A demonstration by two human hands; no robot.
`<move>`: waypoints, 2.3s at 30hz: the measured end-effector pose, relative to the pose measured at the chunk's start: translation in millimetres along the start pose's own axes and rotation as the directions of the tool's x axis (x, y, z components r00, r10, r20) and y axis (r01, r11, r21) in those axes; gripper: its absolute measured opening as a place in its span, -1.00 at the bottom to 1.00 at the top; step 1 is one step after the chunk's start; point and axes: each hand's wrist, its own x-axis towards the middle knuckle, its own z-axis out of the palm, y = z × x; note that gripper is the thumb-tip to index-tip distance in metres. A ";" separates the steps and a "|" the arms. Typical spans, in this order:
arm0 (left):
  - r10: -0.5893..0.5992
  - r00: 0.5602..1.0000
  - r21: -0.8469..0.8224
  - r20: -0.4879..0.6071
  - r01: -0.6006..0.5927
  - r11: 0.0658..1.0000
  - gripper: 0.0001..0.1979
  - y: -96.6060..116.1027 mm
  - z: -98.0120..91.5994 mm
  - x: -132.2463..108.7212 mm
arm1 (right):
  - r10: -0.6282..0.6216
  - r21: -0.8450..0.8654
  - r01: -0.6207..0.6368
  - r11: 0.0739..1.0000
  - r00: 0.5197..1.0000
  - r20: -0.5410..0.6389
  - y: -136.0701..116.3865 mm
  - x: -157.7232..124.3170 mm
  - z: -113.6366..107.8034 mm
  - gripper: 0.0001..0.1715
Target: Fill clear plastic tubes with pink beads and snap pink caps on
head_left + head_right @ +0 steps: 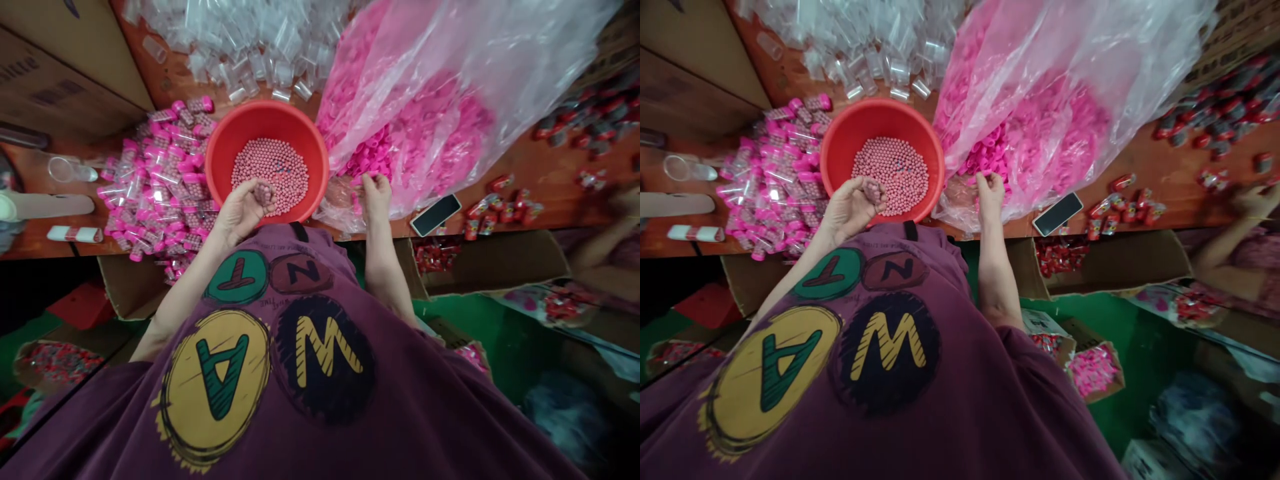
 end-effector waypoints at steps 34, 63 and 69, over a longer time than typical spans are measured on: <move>0.123 0.991 -0.169 0.056 -0.112 0.979 -0.82 -2.1 20.0 29.4 | -0.520 -0.003 0.565 0.825 0.760 0.389 -161.7 -56.9 82.4 -0.53; 0.097 0.986 -0.103 0.139 -0.083 0.991 -0.87 -17.5 11.8 33.8 | -0.499 0.099 0.496 0.863 0.806 0.318 -147.8 -58.8 85.4 -0.53; 0.113 0.978 -0.138 0.175 -0.089 0.986 -0.84 -18.3 14.2 32.0 | -0.493 0.077 0.497 0.864 0.807 0.327 -143.3 -61.9 84.7 -0.51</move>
